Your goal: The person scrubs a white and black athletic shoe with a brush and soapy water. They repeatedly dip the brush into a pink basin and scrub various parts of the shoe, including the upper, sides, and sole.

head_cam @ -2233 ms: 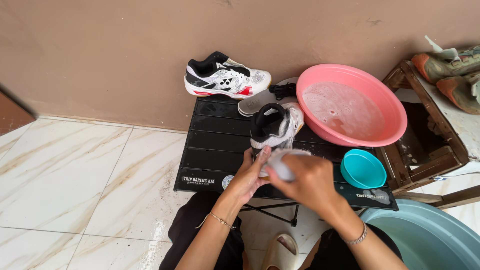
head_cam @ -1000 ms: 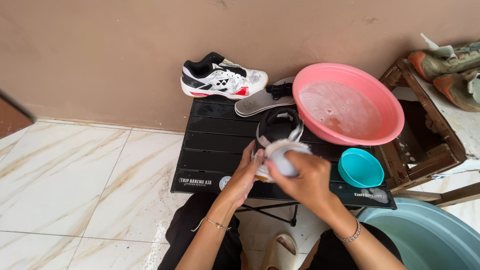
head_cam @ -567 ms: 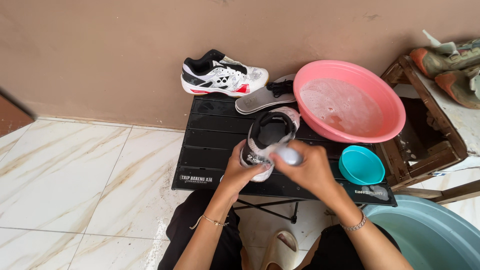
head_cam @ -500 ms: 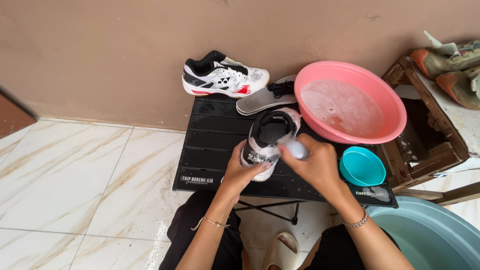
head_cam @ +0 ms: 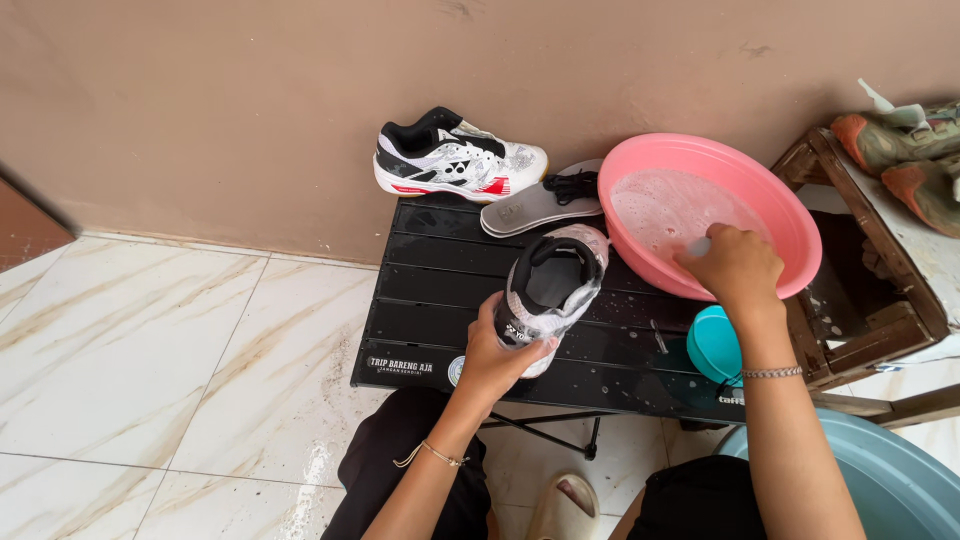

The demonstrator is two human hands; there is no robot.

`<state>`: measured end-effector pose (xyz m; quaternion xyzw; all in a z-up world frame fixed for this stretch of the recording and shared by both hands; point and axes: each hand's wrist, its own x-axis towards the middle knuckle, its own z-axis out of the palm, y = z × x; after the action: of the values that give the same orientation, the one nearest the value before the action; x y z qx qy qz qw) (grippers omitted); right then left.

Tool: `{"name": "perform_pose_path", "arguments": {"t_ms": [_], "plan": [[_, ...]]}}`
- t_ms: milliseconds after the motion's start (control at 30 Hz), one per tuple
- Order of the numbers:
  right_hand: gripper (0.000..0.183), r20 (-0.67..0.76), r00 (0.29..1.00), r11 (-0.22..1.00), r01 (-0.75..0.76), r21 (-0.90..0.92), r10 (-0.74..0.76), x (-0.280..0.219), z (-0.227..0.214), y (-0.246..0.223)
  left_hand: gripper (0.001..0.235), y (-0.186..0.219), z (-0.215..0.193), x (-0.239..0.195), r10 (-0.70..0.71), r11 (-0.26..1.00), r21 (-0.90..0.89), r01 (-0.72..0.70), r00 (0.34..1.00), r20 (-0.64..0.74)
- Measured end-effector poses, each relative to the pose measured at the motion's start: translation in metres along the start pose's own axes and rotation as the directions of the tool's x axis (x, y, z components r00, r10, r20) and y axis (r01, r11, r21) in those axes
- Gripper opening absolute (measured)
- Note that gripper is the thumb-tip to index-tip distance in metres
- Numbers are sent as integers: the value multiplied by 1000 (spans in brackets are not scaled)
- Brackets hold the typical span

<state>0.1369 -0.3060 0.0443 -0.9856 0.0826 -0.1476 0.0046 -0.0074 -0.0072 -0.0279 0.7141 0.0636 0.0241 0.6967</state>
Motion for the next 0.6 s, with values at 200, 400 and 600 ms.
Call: {"name": "perform_pose_path", "arguments": {"t_ms": [200,400,600], "plan": [[51,155,988,964,-49,261,8,13,18,-1,110,24,-5,-9,-14,1000,-23,15,999,44],[26,-105,993,690,42,722,49,9,16,6,111,30,1,-9,-53,995,88,51,998,28],[35,-292,909,426,400,811,-297,-111,-74,-85,111,46,1,-17,-67,986,157,59,997,46]]}}
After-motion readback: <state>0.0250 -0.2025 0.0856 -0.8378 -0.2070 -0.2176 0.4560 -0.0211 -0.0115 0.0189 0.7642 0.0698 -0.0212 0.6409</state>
